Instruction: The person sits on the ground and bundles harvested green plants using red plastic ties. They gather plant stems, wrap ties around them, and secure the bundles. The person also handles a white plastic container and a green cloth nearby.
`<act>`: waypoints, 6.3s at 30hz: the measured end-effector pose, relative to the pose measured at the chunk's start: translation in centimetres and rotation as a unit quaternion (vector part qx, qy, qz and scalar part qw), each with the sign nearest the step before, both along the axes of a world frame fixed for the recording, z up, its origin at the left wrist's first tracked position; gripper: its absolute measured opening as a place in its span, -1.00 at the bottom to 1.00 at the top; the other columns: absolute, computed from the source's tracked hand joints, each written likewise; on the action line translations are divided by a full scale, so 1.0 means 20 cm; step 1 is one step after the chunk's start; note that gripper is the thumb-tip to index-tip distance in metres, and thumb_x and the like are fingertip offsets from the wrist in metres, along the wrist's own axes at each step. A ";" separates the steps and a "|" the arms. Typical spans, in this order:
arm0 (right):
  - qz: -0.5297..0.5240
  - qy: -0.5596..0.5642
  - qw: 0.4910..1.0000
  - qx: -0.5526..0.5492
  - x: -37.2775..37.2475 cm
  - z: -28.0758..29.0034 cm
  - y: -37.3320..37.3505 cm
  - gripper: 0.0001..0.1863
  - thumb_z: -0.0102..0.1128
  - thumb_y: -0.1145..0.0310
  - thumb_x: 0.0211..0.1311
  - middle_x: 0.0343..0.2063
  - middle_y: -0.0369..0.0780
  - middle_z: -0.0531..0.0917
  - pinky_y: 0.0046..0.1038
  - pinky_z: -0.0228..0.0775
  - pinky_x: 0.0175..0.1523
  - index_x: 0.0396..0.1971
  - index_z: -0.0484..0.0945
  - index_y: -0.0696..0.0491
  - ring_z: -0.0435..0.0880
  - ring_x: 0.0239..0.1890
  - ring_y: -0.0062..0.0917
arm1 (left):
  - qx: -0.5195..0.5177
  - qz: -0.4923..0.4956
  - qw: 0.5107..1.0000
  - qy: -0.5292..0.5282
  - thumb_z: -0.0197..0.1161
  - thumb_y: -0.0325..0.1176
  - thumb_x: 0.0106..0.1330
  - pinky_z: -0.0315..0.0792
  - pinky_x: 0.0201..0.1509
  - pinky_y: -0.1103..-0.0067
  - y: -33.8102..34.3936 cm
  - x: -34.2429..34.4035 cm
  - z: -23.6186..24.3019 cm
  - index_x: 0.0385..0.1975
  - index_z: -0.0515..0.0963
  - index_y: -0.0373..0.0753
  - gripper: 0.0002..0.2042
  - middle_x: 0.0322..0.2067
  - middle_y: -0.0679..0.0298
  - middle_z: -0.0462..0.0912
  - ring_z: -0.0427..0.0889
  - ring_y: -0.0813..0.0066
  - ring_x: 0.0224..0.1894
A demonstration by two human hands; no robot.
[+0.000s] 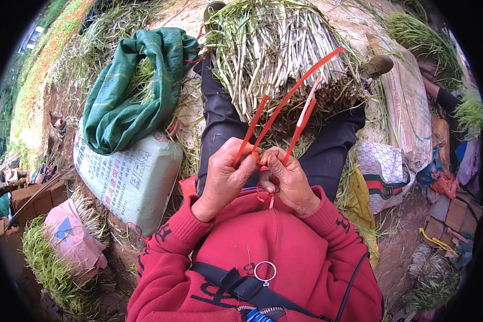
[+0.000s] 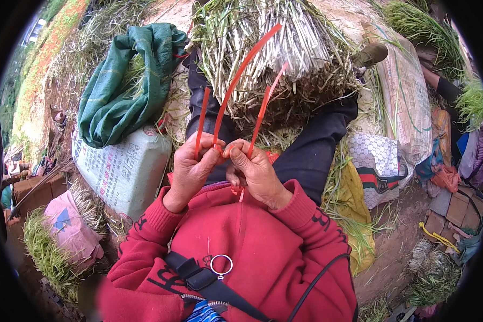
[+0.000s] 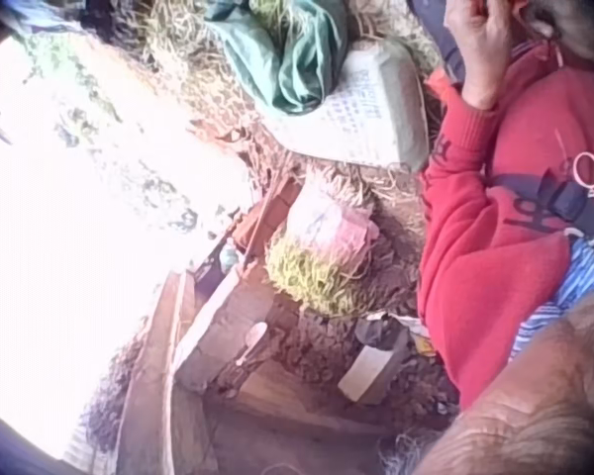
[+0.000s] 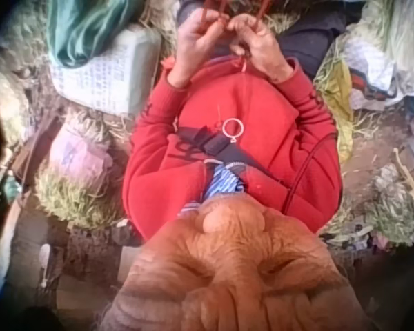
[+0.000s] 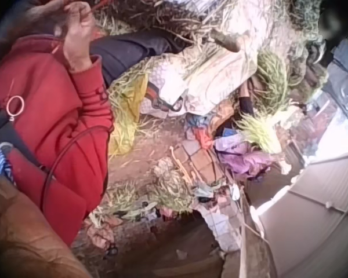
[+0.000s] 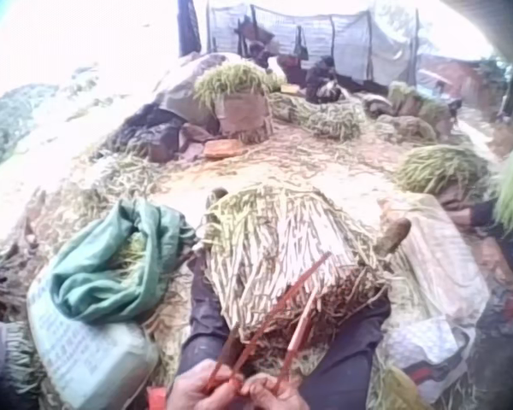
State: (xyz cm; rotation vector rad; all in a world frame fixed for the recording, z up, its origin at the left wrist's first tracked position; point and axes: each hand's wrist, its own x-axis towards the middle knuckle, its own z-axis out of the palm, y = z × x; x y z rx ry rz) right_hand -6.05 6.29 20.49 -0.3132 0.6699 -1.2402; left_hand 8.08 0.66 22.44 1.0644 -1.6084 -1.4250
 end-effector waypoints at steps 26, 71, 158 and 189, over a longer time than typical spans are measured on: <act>-0.043 0.061 0.997 0.025 0.01 -0.05 -0.01 -0.88 0.09 0.34 0.28 -0.63 -0.37 0.52 -0.80 0.10 -0.65 -0.37 0.47 0.07 0.31 -0.72 -0.84 | 0.136 -0.009 0.989 0.065 0.18 -0.44 0.26 0.31 -0.64 0.84 0.03 0.01 -0.11 -0.27 0.50 -0.32 -0.88 -0.54 0.38 0.55 0.44 0.78 -0.61; -0.037 0.098 0.785 -0.611 -0.04 1.02 0.33 -0.92 0.18 0.57 0.11 -0.59 -0.17 0.50 -0.51 0.10 -0.69 -0.37 0.54 0.15 0.32 -0.74 -0.57 | -0.273 -0.496 0.682 0.462 0.21 -0.44 0.11 0.44 -0.53 0.55 0.15 -0.11 0.92 -0.36 0.58 -0.48 -0.80 -0.42 0.07 0.56 0.57 0.31 -0.51; -0.061 0.634 0.747 -0.189 -0.16 0.14 -0.12 -0.83 0.13 0.51 0.08 -0.39 -0.07 0.60 -0.30 0.47 -0.39 -0.28 0.43 0.08 0.61 -0.37 -0.17 | -0.012 -0.130 0.989 -0.064 0.16 -0.60 0.10 0.40 -0.36 0.63 -0.16 -0.07 0.09 -0.38 0.48 -0.35 -0.90 -0.48 0.30 0.51 0.50 0.53 -0.43; -0.166 0.629 0.663 -0.371 -0.19 0.18 -0.14 -0.65 0.30 0.51 -0.06 -0.33 -0.26 0.51 -0.55 0.49 -0.46 -0.17 0.59 -0.04 0.60 -0.49 -0.54 | 0.480 -0.081 0.817 0.308 0.20 -0.35 0.22 0.29 -0.51 0.69 -0.13 -0.08 0.02 -0.46 0.52 -0.21 -0.91 -0.56 0.37 0.49 0.40 0.62 -0.56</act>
